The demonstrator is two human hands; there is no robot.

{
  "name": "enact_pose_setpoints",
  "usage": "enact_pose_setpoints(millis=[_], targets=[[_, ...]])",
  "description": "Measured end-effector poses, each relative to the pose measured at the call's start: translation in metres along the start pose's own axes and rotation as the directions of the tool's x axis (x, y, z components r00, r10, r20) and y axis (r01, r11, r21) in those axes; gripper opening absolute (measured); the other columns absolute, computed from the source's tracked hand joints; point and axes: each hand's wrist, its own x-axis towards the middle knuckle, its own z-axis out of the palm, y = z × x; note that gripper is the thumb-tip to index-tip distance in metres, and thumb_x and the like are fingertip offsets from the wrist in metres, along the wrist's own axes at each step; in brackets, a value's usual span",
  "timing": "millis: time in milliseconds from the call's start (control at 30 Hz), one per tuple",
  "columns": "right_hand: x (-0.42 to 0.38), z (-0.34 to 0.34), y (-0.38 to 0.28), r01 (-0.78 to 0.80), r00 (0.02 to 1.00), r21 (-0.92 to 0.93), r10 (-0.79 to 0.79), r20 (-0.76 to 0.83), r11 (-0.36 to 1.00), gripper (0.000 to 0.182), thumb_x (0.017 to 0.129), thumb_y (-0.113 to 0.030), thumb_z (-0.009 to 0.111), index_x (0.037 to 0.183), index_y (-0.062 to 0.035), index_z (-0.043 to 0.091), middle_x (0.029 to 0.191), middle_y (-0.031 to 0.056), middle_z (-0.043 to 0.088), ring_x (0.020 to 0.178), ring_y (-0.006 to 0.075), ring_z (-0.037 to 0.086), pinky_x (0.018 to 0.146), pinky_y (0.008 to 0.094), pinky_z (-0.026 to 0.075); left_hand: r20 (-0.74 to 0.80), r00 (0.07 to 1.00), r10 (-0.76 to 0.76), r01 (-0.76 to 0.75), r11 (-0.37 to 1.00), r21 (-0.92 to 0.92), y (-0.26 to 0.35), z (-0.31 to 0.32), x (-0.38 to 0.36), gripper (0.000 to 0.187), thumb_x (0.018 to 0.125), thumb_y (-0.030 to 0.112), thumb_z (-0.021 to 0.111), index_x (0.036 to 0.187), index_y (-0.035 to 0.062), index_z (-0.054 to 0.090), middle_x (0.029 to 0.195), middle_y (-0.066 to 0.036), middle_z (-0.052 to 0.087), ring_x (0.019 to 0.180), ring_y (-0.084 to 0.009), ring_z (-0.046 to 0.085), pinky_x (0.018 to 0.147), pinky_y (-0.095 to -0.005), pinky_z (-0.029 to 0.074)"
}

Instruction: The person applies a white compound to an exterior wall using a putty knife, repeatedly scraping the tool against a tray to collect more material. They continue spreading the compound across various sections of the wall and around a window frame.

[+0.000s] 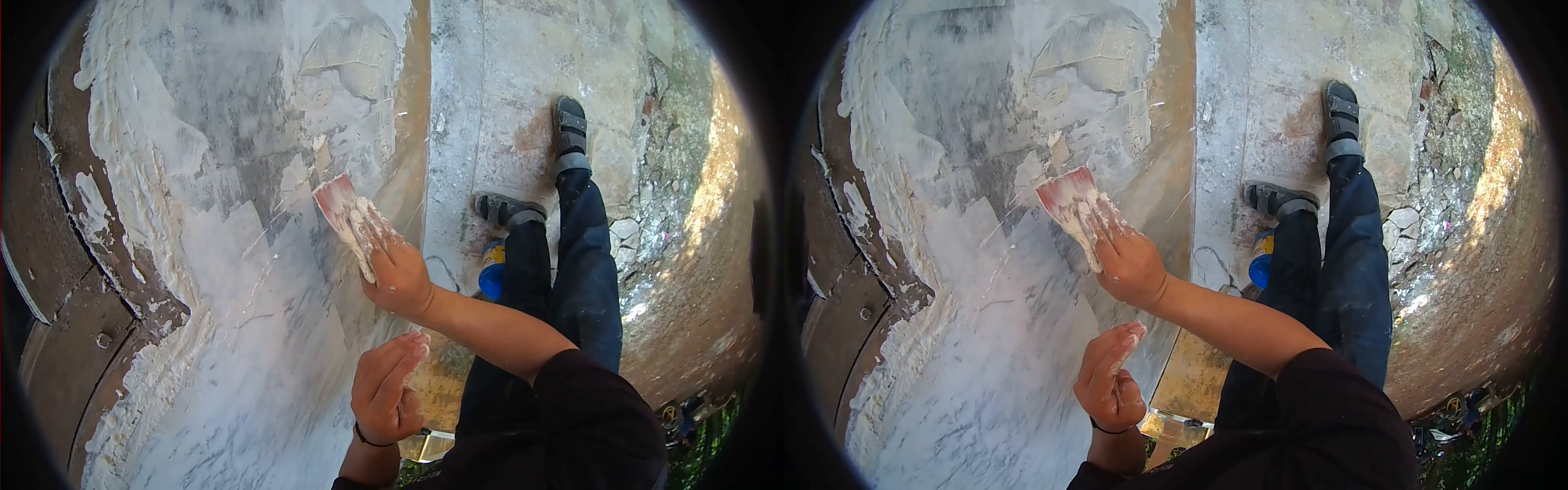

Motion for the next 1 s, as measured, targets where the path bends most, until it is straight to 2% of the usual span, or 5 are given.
enact_pose_setpoints(millis=[133, 333, 767, 833, 1000], targets=[[0.008, 0.004, 0.005, -0.053, 0.998, -0.09, 0.05, -0.029, 0.995, 0.048, 0.053, -0.002, 0.064, 0.099, 0.0067, 0.055, 0.101, 0.024, 0.056, 0.076, 0.0353, 0.058, 0.061, 0.0385, 0.048, 0.022, 1.0, 0.004, -0.004, 1.0, 0.013, 0.004, 0.003, 0.003, 0.049, 0.053, -0.007, 0.041, 0.099, -0.0051, 0.058, 0.098, -0.018, 0.063, 0.093, -0.0328, 0.062, 0.079, -0.037, 0.047], [0.003, 0.044, 0.009, 0.05, 0.998, -0.146, -0.043, 0.05, 0.988, 0.042, 0.068, -0.007, 0.052, 0.107, 0.01, 0.053, 0.117, 0.0304, 0.051, 0.1, 0.0385, 0.058, 0.075, 0.0348, 0.052, 0.036, 0.999, -0.011, 0.01, 1.0, 0.024, 0.009, 0.005, -0.004, 0.05, 0.053, -0.007, 0.041, 0.1, -0.0055, 0.058, 0.098, -0.018, 0.064, 0.091, -0.0324, 0.062, 0.078, -0.0363, 0.047], [0.004, -0.029, 0.025, 0.111, 0.986, -0.048, -0.103, 0.133, 0.993, 0.05, 0.057, -0.005, 0.065, 0.106, 0.0022, 0.057, 0.108, 0.0177, 0.059, 0.09, 0.0276, 0.061, 0.071, 0.0361, 0.049, 0.026, 0.999, 0.039, -0.041, 0.998, 0.043, 0.019, 0.014, 0.007, 0.052, 0.051, -0.007, 0.041, 0.1, -0.0054, 0.059, 0.098, -0.019, 0.064, 0.088, -0.0315, 0.062, 0.076, -0.0357, 0.048], [0.03, -0.036, 0.03, 0.027, 0.998, -0.087, -0.032, -0.059, 0.996, 0.046, 0.062, -0.006, 0.06, 0.108, 0.0006, 0.057, 0.106, 0.0151, 0.06, 0.084, 0.0269, 0.062, 0.068, 0.0357, 0.049, 0.042, 0.998, 0.037, -0.04, 0.997, 0.06, 0.02, 0.015, 0.008, 0.052, 0.051, -0.008, 0.041, 0.1, -0.0055, 0.059, 0.098, -0.019, 0.064, 0.088, -0.0314, 0.062, 0.076, -0.0355, 0.048], [0.044, 0.002, 0.03, 0.072, 0.995, -0.109, -0.063, 0.08, 0.991, 0.041, 0.066, -0.008, 0.057, 0.105, 0.0046, 0.056, 0.109, 0.0213, 0.058, 0.086, 0.0303, 0.061, 0.07, 0.035, 0.05, 0.029, 0.999, 0.035, -0.035, 0.999, 0.028, 0.02, 0.015, 0.009, 0.052, 0.051, -0.008, 0.041, 0.1, -0.0058, 0.058, 0.097, -0.019, 0.064, 0.088, -0.0318, 0.062, 0.078, -0.0363, 0.048]])
